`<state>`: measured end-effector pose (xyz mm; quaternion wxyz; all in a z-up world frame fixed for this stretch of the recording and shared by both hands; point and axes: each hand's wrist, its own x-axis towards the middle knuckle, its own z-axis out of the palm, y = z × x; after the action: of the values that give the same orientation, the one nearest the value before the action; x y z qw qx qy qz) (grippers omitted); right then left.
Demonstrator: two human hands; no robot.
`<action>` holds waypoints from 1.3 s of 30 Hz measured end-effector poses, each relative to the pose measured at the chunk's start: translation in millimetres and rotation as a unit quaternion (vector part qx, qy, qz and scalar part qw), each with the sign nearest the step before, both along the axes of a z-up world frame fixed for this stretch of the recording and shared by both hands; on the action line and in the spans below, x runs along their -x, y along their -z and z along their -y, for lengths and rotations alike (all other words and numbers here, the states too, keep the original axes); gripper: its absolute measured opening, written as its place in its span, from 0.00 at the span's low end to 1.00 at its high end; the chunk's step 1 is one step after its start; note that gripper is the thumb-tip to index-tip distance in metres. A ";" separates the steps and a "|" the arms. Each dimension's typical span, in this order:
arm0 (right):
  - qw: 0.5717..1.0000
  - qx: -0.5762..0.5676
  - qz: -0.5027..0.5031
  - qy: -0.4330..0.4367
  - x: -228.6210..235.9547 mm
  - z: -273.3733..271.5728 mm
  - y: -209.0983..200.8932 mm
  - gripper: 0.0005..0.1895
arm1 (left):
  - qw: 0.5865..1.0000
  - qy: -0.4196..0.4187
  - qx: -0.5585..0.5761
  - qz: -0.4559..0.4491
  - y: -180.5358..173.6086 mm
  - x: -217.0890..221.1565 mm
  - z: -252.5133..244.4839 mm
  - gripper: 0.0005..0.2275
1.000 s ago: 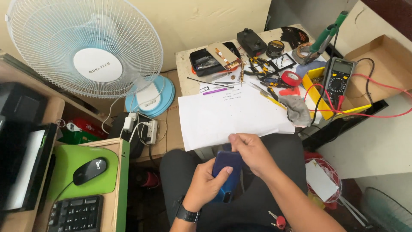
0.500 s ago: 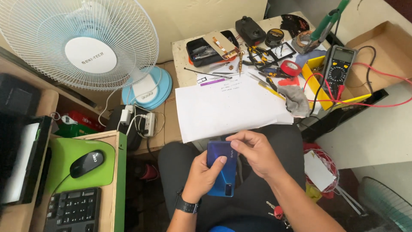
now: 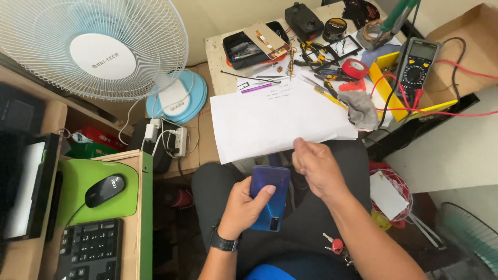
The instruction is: The person holds a blue smartphone on their lap and uses a small piece of cloth to wipe the back and sides of the device. They rotate the phone to clean different areas, including the camera module, and briefly wipe the desk surface before continuing to clean the phone.
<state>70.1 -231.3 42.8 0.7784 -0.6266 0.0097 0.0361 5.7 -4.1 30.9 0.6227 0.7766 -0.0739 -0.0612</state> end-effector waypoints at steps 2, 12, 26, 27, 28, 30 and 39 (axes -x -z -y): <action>1.000 0.011 0.018 0.002 4.4 4.6 -0.5 0.34 | 0.998 0.008 0.058 -0.036 -15.0 -0.4 -1.1 0.12; 0.992 0.109 0.054 -0.043 26.2 -16.6 -17.3 0.07 | 0.984 0.017 0.159 -0.081 -19.5 -7.5 4.6 0.14; 0.991 0.128 0.016 0.021 -21.8 -11.4 22.0 0.26 | 0.990 -0.011 0.127 -0.066 -12.1 -12.3 0.7 0.09; 0.992 0.114 0.030 0.040 -27.3 -5.3 29.1 0.32 | 0.990 -0.013 0.127 -0.061 -17.2 -11.9 2.7 0.09; 0.992 0.113 0.032 0.039 -27.1 -1.6 23.8 0.32 | 0.990 -0.013 0.127 -0.060 -14.9 -12.1 1.5 0.09; 0.992 0.102 0.050 0.054 -24.1 6.6 14.6 0.28 | 0.990 -0.029 0.123 -0.061 -9.0 -10.1 -0.3 0.08; 0.980 0.188 0.065 -0.031 -2.5 -14.6 -8.3 0.05 | 0.992 -0.004 0.103 -0.074 21.0 -9.0 0.9 0.08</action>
<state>72.6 -216.6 51.1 0.6446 -0.7624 -0.0540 0.0164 14.7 -5.1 9.9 0.7032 0.7021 -0.0309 -0.1081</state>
